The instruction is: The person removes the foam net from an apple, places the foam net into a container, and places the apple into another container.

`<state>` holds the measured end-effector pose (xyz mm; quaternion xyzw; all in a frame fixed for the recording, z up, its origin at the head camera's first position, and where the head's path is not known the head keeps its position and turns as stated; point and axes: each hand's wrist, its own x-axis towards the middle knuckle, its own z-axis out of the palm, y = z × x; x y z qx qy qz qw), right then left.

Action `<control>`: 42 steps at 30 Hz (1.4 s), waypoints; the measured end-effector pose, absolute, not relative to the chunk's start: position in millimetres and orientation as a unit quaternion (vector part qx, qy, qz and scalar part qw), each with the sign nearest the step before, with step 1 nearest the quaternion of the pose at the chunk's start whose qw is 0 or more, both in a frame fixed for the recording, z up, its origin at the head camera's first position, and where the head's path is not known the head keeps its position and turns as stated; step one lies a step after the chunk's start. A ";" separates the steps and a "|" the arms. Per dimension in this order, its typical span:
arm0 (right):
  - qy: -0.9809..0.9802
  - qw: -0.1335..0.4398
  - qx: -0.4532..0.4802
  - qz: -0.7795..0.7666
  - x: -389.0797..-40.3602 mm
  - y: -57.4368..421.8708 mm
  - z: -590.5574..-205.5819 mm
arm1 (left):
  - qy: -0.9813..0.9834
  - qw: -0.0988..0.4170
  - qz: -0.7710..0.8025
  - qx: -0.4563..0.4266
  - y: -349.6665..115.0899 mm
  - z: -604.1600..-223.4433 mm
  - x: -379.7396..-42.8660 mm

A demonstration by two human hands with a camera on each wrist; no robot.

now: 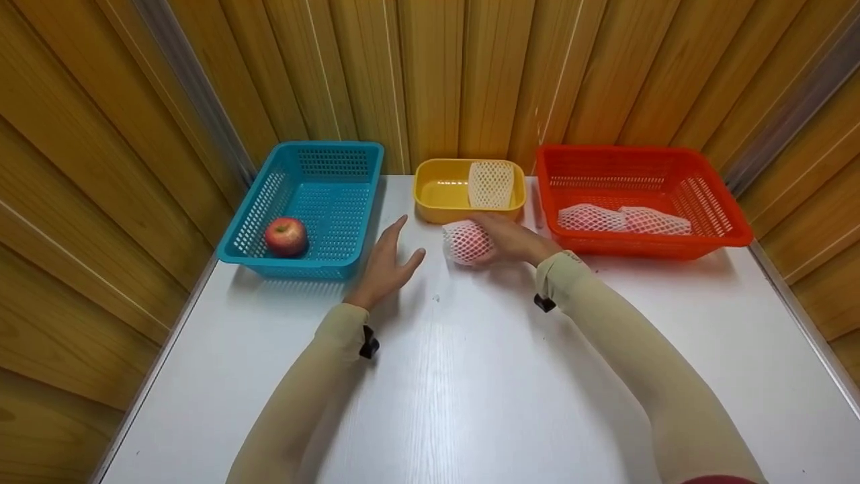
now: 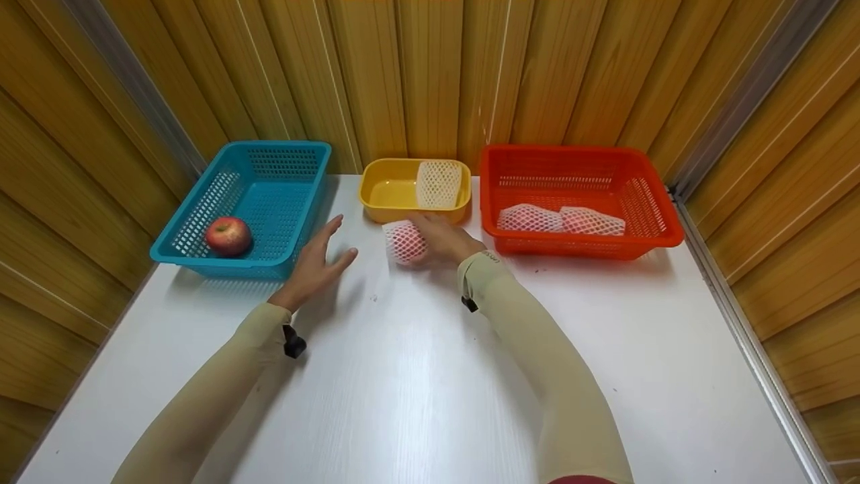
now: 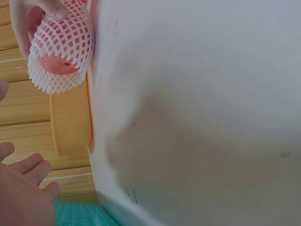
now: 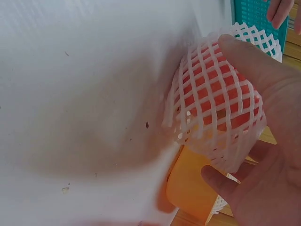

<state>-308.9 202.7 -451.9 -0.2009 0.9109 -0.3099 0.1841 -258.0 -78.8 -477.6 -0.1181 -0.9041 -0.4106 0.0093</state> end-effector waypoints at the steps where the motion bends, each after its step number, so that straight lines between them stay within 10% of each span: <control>1: 0.910 0.185 -0.198 -0.314 -308.1 203.4 -451.6 | -0.904 0.008 -0.410 -0.118 -78.1 -477.8 -258.0; 42: 0.937 0.072 -0.227 -0.257 -270.9 229.0 -425.7 | -0.873 0.078 -0.444 -0.184 -23.7 -492.4 -286.2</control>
